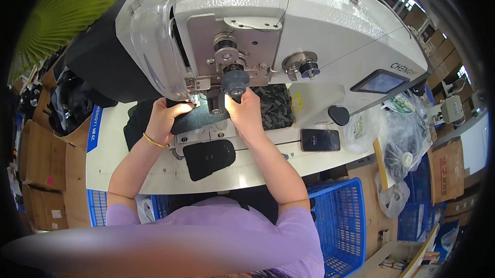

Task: The person places small tags onto fabric pieces and stitches them using a sewing machine.

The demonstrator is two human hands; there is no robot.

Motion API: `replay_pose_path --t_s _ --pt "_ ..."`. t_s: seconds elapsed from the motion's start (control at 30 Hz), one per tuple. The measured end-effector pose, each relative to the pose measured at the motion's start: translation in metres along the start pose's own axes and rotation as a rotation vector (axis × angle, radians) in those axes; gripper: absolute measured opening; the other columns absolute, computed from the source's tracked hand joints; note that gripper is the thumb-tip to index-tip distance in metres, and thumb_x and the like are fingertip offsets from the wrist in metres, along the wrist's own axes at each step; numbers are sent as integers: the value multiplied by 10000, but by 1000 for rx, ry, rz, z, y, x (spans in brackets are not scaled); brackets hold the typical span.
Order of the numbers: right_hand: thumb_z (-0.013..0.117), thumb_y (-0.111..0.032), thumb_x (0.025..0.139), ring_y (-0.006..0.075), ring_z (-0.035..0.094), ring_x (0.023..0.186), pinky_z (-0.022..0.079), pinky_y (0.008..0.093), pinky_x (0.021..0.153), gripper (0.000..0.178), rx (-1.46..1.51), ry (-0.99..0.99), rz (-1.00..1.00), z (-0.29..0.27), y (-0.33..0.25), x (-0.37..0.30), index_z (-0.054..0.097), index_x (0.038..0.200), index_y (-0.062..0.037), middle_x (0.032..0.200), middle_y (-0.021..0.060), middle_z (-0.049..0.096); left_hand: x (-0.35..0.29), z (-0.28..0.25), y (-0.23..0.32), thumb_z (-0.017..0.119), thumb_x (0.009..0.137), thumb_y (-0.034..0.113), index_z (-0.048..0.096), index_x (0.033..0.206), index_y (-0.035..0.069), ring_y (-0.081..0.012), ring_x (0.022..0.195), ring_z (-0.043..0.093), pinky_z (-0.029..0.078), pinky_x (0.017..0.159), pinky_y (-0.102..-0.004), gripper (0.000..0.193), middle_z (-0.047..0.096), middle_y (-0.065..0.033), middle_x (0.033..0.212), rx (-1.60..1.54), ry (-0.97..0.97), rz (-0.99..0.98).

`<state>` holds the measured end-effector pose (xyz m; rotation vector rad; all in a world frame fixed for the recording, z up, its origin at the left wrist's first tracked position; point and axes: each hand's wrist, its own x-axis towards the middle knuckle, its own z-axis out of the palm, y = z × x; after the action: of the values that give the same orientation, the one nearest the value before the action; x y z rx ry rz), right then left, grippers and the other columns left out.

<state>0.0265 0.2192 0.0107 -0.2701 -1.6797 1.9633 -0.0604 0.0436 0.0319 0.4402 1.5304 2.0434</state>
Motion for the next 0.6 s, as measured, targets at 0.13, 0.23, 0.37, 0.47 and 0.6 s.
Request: replay_pose_path --t_s 0.13,0.23,0.37,0.47,0.6 --pt "624 -58 821 50 525 780 433 230 714 116 25 -18 2 -1 0 4 577 920 -20 866 -20 596 3 -2 0 646 751 -32 664 888 -57 -144 725 645 521 674 -264 140 679 -97 843 -22 8 -33" --pt "616 -57 816 51 519 782 429 231 715 120 5 -16 -10 -1 4 6 575 922 -18 864 -17 596 3 0 1 635 755 -40 662 876 -71 -148 704 647 523 658 -265 129 678 -103 840 -10 15 -28" --pt "603 -53 810 57 512 762 425 233 695 101 -42 -33 17 -3 2 7 576 901 -17 856 -12 596 6 -2 1 635 761 -41 662 822 -59 -138 656 633 509 606 -256 69 667 -93 787 10 44 -19" --pt "589 -55 809 63 505 744 420 241 670 71 -97 -14 11 -1 2 9 572 866 -16 822 -5 590 10 -3 4 606 780 -43 657 851 -82 -153 672 643 522 606 -266 96 666 -105 802 50 47 -40" --pt "575 -66 823 61 495 685 412 239 616 49 -185 28 -60 -1 1 8 564 837 -20 744 -2 573 7 1 6 592 791 -35 651 850 -77 -153 684 641 521 613 -272 94 663 -104 816 64 59 -11"
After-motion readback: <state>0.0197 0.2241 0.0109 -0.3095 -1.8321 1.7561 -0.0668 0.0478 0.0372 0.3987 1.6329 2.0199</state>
